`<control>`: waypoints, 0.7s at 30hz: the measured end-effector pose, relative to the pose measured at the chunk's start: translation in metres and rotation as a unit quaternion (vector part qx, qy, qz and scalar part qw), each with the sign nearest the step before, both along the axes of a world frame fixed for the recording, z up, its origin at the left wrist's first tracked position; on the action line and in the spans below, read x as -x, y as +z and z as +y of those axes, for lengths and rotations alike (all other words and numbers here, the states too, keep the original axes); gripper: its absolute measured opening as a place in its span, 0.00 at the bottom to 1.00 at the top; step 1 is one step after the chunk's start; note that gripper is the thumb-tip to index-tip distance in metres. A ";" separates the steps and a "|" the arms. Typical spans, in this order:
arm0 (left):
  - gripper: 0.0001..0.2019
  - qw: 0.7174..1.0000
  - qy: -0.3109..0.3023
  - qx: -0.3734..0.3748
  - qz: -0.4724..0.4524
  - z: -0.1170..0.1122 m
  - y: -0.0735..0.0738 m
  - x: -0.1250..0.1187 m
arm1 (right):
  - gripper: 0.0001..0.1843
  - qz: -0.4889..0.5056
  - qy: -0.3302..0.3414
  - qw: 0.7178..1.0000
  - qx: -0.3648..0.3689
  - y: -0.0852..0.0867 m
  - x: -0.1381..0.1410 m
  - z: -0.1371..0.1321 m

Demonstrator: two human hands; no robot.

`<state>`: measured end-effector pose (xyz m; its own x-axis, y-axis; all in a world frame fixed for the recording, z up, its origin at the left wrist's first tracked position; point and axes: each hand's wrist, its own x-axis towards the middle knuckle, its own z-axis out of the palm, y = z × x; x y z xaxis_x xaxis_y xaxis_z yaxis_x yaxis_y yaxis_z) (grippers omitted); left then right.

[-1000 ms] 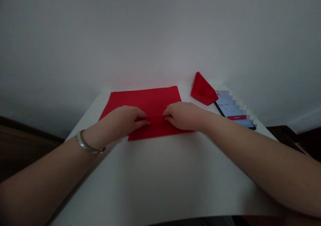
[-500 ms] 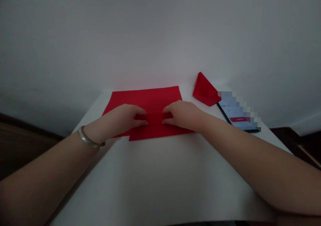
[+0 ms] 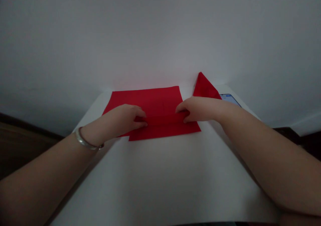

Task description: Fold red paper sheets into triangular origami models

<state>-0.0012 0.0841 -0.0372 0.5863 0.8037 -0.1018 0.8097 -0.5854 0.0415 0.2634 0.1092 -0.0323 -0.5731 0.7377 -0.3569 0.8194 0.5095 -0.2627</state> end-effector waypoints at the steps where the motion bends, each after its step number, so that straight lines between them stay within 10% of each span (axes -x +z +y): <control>1: 0.10 1.000 0.004 0.002 -0.001 0.001 -0.001 0.001 | 0.11 -0.006 -0.004 1.000 0.007 0.000 -0.003 0.002; 12: 0.11 0.999 0.029 0.021 -0.006 0.001 -0.003 0.002 | 0.04 -0.057 -0.015 0.998 0.036 0.006 -0.014 0.003; 21: 0.11 0.999 0.042 0.019 0.012 -0.002 0.004 -0.004 | 0.15 0.042 0.061 0.991 -0.113 -0.002 0.022 -0.014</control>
